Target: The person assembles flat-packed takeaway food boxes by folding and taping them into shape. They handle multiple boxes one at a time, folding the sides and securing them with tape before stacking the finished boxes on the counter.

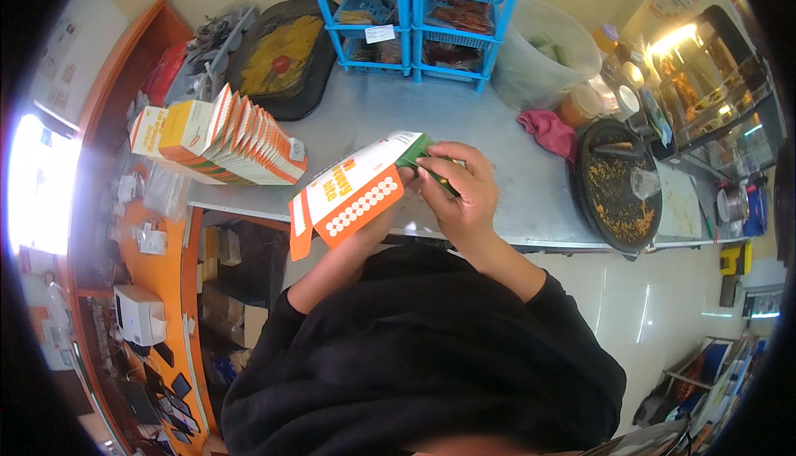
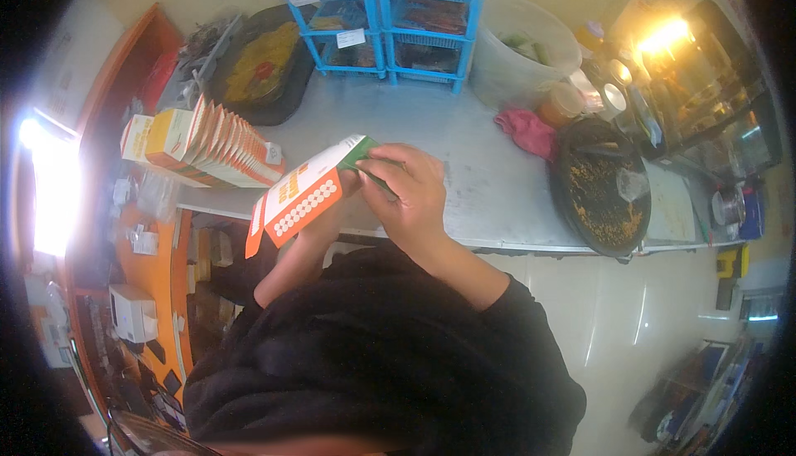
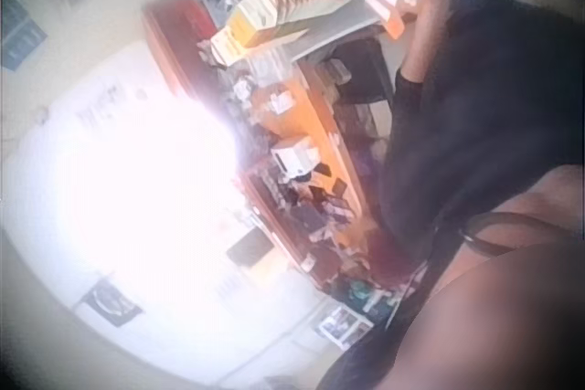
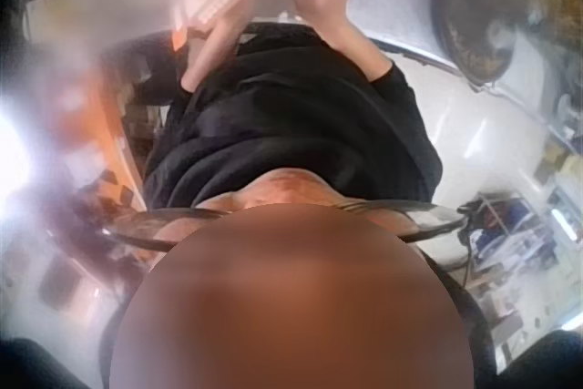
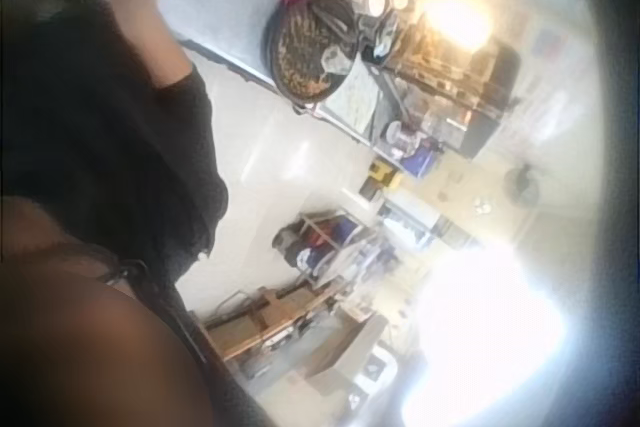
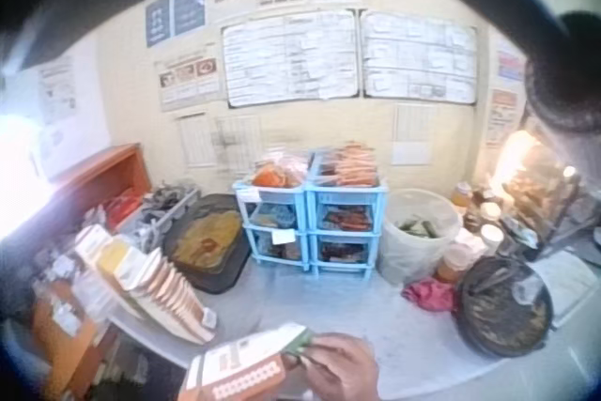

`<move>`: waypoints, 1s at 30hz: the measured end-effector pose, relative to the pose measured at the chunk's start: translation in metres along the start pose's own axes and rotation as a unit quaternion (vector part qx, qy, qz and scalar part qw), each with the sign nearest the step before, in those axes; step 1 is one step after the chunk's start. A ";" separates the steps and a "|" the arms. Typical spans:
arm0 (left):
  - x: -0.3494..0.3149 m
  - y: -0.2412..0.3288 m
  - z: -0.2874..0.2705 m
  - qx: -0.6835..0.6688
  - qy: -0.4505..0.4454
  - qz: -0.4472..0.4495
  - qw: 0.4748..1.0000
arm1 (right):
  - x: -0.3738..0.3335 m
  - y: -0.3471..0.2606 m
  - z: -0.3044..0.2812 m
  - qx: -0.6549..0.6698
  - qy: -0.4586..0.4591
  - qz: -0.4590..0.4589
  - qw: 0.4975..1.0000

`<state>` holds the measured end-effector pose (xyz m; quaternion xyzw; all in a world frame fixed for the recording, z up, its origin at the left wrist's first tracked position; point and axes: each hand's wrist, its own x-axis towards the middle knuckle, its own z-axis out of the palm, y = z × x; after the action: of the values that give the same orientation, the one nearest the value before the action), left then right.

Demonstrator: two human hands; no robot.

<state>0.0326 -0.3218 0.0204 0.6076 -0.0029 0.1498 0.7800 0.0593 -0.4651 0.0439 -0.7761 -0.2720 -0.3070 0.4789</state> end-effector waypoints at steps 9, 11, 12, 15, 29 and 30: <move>-0.004 -0.001 -0.009 -0.050 0.019 -0.058 0.997 | -0.001 -0.004 0.008 0.018 -0.027 -0.030 0.999; -0.005 0.000 -0.013 -0.047 0.014 -0.080 0.996 | -0.001 -0.006 0.007 -0.014 -0.055 -0.056 0.997; -0.005 0.002 -0.015 -0.050 0.006 -0.092 0.994 | -0.001 -0.006 0.006 -0.007 -0.065 -0.056 0.996; -0.002 0.004 -0.018 -0.006 0.015 -0.129 0.992 | 0.001 -0.008 0.005 0.019 -0.094 -0.033 0.995; -0.002 0.018 -0.037 0.079 0.005 0.096 0.992 | 0.028 -0.015 0.017 0.129 -0.070 -0.032 0.989; 0.000 0.022 -0.039 -0.028 0.019 0.089 0.995 | 0.027 -0.015 0.016 0.138 -0.108 -0.029 0.984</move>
<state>0.0204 -0.2804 0.0310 0.5800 -0.0461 0.2299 0.7801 0.0695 -0.4407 0.0667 -0.7227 -0.3847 -0.1947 0.5402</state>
